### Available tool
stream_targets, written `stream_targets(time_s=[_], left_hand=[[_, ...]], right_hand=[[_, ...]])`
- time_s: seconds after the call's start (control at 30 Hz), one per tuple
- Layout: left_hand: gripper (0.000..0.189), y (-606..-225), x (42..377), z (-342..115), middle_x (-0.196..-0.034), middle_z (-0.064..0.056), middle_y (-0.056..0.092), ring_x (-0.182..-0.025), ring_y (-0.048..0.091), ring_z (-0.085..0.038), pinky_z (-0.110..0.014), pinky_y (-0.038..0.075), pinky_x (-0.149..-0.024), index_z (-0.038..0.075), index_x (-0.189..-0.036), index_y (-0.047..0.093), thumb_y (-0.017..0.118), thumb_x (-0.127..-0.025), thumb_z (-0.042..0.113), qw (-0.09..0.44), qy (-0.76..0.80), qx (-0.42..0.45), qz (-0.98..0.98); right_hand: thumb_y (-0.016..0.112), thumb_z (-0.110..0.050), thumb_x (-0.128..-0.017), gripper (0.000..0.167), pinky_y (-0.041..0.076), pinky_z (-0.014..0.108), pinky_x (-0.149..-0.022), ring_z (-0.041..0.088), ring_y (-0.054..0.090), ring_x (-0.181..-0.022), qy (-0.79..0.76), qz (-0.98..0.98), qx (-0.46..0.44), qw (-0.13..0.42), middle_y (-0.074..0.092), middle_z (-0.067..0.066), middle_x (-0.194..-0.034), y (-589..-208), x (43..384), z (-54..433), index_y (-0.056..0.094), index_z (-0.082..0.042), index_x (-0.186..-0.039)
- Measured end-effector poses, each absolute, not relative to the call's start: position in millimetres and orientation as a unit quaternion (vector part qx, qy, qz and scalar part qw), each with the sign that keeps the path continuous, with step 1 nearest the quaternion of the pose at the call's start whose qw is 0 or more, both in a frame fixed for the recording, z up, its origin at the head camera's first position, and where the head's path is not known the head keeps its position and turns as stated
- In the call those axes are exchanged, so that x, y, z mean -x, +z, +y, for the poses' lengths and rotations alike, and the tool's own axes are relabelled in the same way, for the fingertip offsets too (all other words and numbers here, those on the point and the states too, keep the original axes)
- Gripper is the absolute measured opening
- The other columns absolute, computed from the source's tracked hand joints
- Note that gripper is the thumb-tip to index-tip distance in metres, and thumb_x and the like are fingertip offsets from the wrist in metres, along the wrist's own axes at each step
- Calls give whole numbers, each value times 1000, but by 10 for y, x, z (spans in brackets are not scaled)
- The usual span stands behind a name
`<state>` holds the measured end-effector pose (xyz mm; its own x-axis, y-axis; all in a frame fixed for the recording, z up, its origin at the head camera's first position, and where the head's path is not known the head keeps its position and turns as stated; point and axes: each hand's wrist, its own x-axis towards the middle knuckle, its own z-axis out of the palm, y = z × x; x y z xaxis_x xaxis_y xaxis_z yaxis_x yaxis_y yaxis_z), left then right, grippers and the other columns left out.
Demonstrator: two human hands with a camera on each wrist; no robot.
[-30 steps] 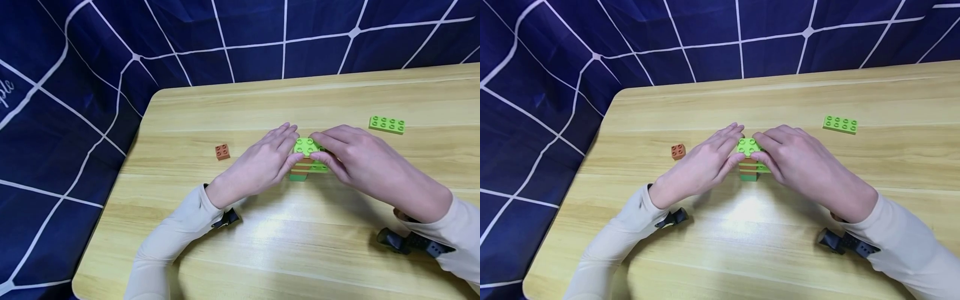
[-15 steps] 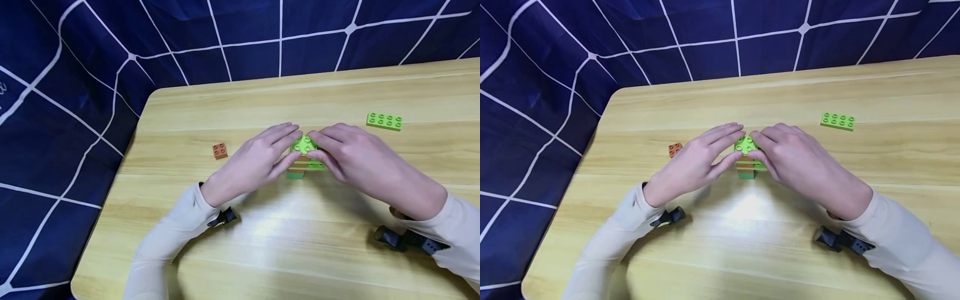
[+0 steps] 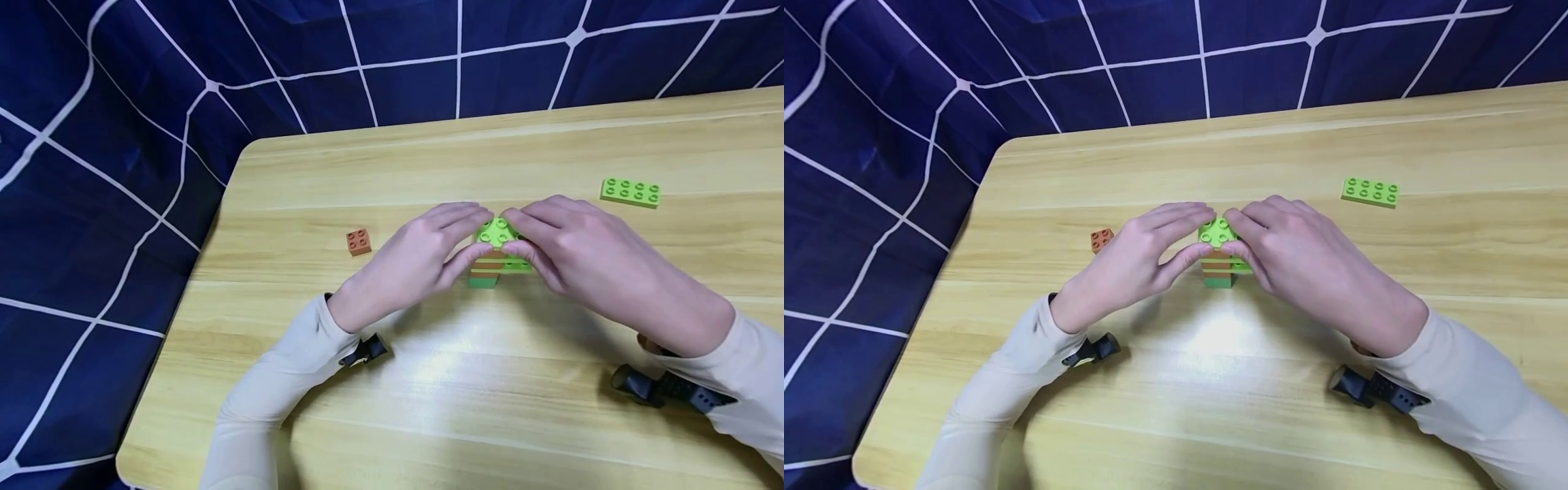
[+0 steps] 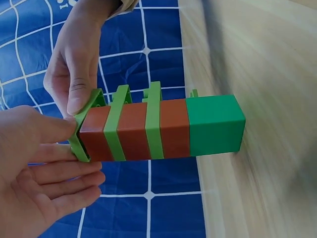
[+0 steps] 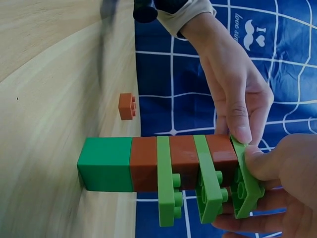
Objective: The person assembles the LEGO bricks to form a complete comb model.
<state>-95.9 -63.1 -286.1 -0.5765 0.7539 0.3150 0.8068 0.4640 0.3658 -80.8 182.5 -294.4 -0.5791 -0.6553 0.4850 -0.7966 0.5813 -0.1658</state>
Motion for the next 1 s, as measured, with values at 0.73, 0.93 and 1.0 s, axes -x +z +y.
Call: stream_targets(time_s=[0.73, 0.93, 1.0], left_hand=[[43, -2858, 1002, -631, -143, -22, 68, -141, 61, -28, -23, 36, -123, -10, -144, 64, 61, -115, 22, 2, -279, 440, -854], [44, -2861, 1016, -625, -144, -22, 68, -140, 61, -28, -22, 37, -122, -10, -145, 63, 62, -115, 23, -8, -278, 435, -857], [44, -2863, 1020, -626, -144, -22, 68, -140, 61, -29, -22, 37, -122, -10, -144, 64, 63, -114, 23, -9, -282, 433, -856]], right_hand=[[24, -61, -113, 91, 62, 66, -79, 48, 74, -95, 214, -871, -409, 168, 74, 26, -105, -2957, 859, 1850, 73, 14, -122], [24, -61, -112, 90, 62, 66, -79, 48, 74, -94, 214, -870, -410, 170, 74, 26, -104, -2963, 864, 1845, 73, 14, -121], [24, -61, -112, 91, 62, 66, -79, 48, 74, -94, 214, -870, -411, 168, 74, 26, -104, -2959, 867, 1842, 73, 14, -121]])
